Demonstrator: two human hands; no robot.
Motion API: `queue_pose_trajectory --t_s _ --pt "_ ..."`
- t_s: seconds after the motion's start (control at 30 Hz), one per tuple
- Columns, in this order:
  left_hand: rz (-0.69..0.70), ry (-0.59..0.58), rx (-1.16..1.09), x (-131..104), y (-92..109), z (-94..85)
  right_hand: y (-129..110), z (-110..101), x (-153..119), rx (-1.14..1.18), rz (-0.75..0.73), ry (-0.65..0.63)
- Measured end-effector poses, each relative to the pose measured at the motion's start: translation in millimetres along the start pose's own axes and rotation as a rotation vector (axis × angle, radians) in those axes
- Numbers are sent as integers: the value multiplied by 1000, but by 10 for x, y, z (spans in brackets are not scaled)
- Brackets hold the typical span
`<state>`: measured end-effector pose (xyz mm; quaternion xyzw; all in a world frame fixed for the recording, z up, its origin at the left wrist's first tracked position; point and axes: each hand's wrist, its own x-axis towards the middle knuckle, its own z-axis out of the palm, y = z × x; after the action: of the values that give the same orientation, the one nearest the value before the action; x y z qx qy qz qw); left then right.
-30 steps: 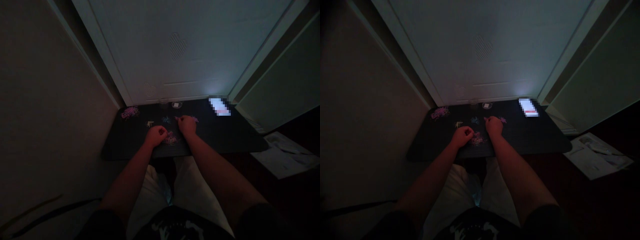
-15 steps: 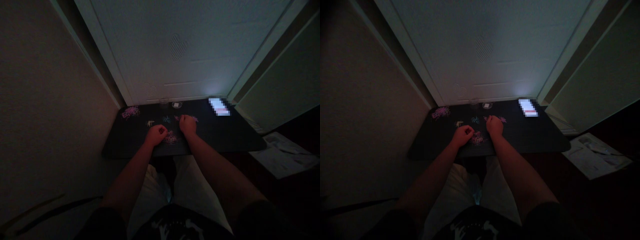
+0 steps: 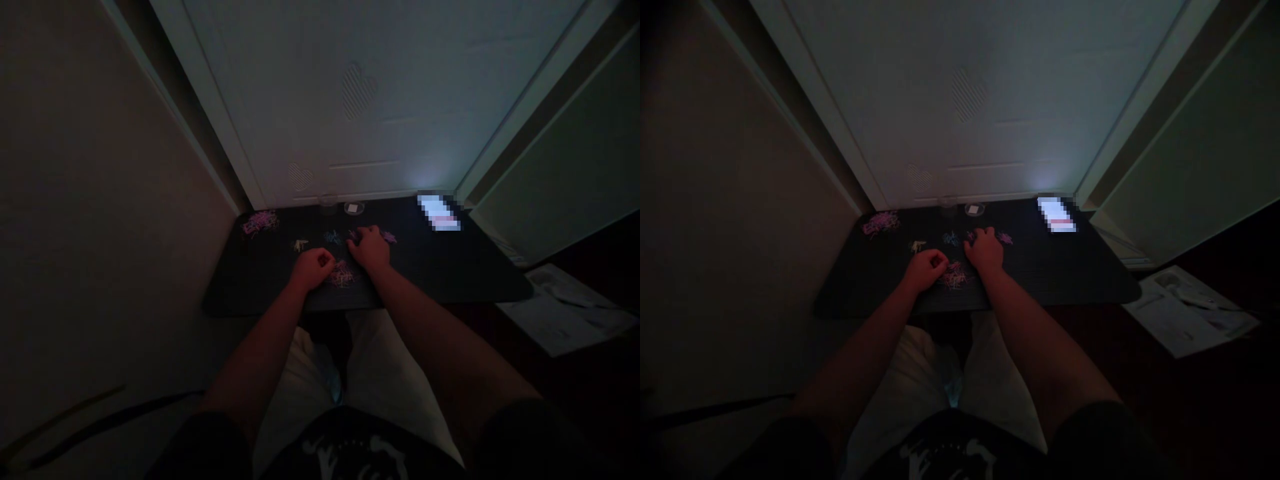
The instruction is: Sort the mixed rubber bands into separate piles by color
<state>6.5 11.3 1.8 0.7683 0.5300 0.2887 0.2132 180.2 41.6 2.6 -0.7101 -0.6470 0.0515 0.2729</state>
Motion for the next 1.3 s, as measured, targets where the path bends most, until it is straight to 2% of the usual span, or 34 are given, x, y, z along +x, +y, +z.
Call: queue_pose_trajectory --t_s 0.13,0.27,0.5,0.67,0.77,0.87,1.0,1.13,1.3 --pt "-7 0 -5 -6 11 -1 8 1 -9 36 41 44" --pt "-10 10 1 -6 18 0 15 -17 -18 64 18 37" --pt "40 129 26 32 -19 14 45 -9 -23 83 1 16" --pt "112 37 118 23 2 11 68 12 0 128 10 59" --pt "146 -12 146 11 43 -10 100 5 8 167 -1 12" --pt "126 -30 159 17 56 -17 146 -21 -4 191 -77 -99" --pt "82 -49 118 36 24 1 220 -80 -54 280 -203 -186" --pt "44 -20 91 39 4 15 286 -153 -165 353 -358 -290" --pt "11 3 24 22 11 15 356 -239 -393 317 -494 -255"
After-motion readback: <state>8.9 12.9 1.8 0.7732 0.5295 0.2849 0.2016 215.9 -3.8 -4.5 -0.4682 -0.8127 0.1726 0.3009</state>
